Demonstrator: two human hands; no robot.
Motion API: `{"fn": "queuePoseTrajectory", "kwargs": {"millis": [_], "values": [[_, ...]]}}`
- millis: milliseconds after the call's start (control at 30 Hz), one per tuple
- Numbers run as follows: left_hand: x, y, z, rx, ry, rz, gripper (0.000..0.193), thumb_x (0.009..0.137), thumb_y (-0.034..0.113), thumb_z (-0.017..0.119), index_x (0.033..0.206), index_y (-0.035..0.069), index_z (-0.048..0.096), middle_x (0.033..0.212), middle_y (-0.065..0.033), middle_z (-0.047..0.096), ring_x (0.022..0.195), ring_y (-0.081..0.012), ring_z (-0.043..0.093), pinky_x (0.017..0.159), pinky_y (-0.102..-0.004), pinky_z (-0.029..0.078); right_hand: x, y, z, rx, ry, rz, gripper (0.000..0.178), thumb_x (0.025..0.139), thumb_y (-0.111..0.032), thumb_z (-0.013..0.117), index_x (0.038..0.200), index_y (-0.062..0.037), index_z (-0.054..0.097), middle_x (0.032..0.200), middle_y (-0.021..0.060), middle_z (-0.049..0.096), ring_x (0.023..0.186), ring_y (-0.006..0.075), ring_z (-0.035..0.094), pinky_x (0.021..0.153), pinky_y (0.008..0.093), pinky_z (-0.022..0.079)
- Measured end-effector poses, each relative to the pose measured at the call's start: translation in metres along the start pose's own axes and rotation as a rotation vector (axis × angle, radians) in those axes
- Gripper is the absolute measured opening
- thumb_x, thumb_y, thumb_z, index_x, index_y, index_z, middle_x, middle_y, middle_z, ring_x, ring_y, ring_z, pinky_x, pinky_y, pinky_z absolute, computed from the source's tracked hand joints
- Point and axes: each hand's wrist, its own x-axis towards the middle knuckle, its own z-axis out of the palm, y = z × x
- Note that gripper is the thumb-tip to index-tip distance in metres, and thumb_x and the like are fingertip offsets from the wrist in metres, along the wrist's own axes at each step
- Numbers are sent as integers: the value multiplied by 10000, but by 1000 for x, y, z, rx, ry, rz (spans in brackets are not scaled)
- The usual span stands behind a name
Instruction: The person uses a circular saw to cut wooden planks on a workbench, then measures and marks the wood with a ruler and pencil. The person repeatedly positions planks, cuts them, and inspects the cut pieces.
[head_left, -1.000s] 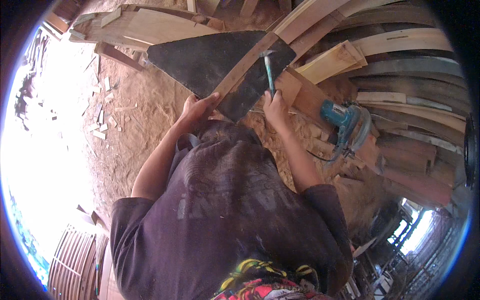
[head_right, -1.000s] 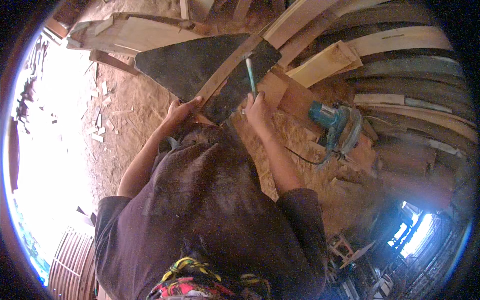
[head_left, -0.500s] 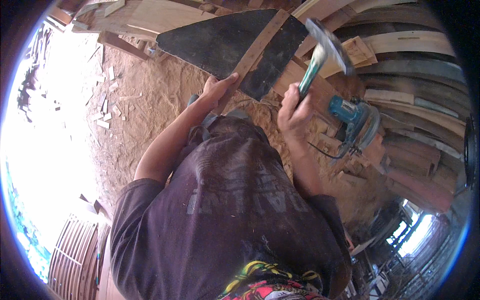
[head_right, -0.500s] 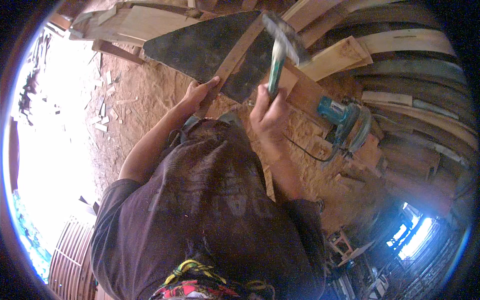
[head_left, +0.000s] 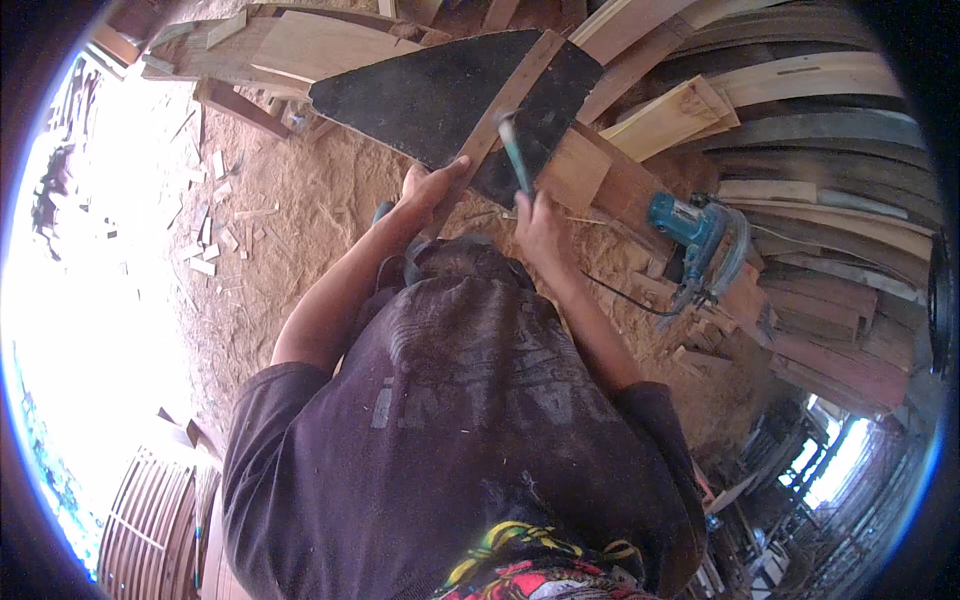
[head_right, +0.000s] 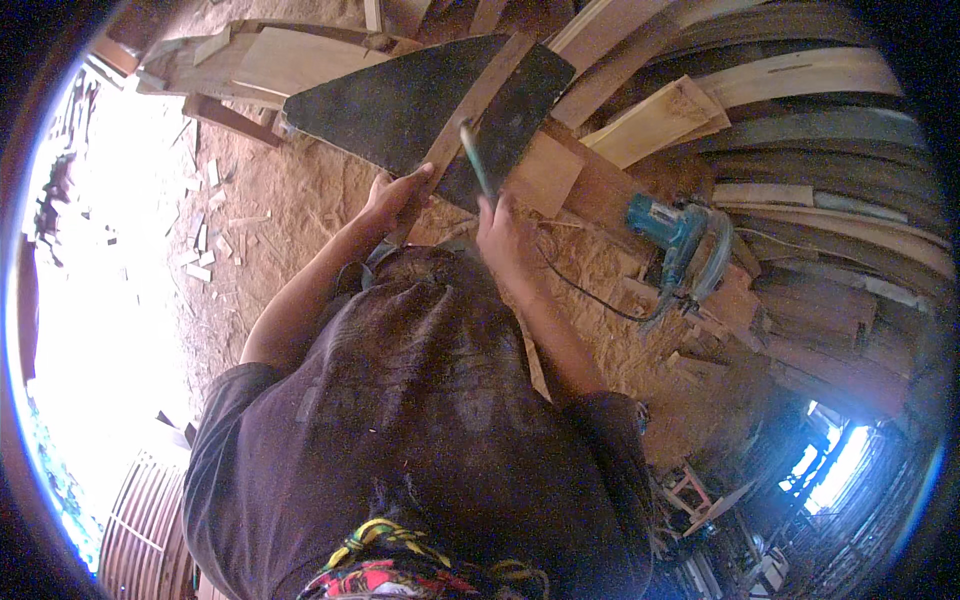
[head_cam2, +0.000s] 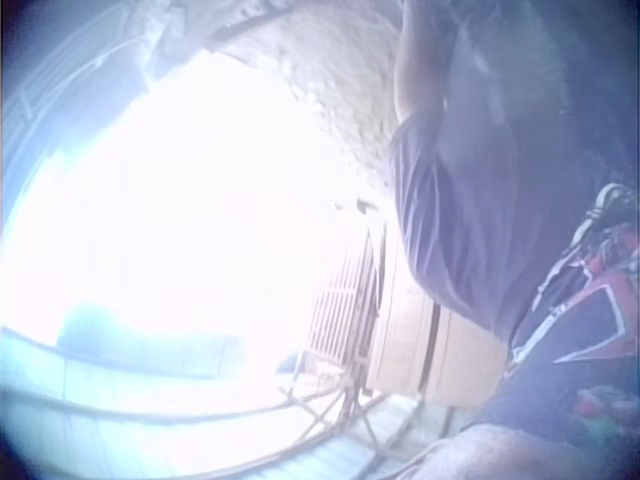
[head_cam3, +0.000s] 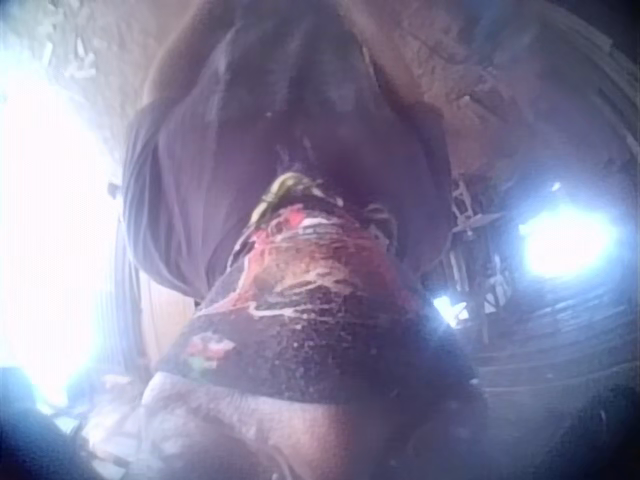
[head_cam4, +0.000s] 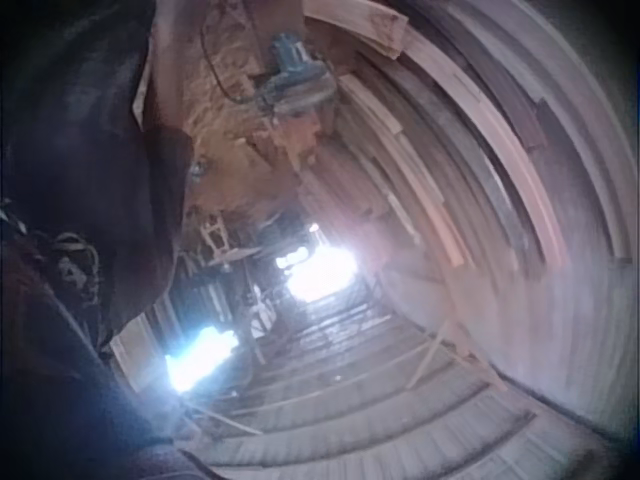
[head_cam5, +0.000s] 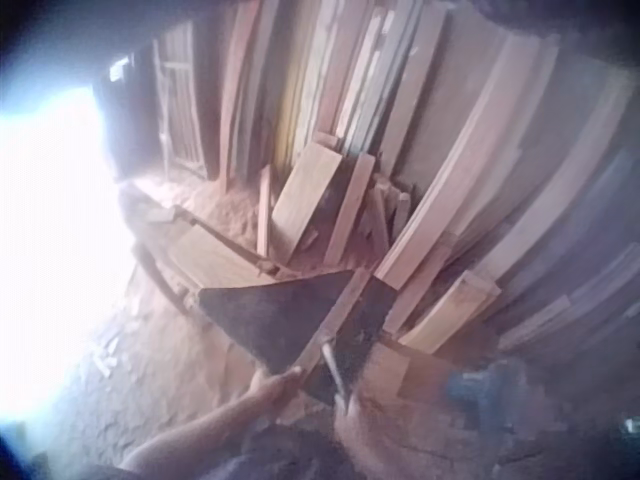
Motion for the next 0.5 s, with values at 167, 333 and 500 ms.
{"fn": "queuePoseTrajectory", "kwargs": {"millis": [167, 333, 500], "values": [[-4, -7, -16, 130, -70, -15, 601, 883, 538, 784, 992, -44, 687, 815, -108, 704, 659, -191, 673, 564, -339, 539, 15, -8, -37, 439, -293, 206, 410, 1032, -387, 598, 1061, 22, 587, 759, 214, 643, 689, 425, 642, 636, 494, 526], [-46, 33, -20, -22, -31, 101, 641, 914, 517, 758, 1111, -86, 671, 879, -112, 710, 688, -182, 683, 616, -320, 566, -15, -32, -76, 933, 90, 451, 329, 1038, -414, 616, 961, -102, 550, 659, -29, 498, 496, 73, 480, 428, 259, 387], [-78, 59, -39, -31, -84, -48, 616, 932, 598, 700, 1058, -5, 684, 830, -75, 679, 652, -164, 643, 585, -299, 536, -30, -33, -110, 1115, 356, 456, 330, 1039, -374, 635, 932, -120, 454, 649, -57, 405, 475, 35, 390, 400, 229, 337]]}}
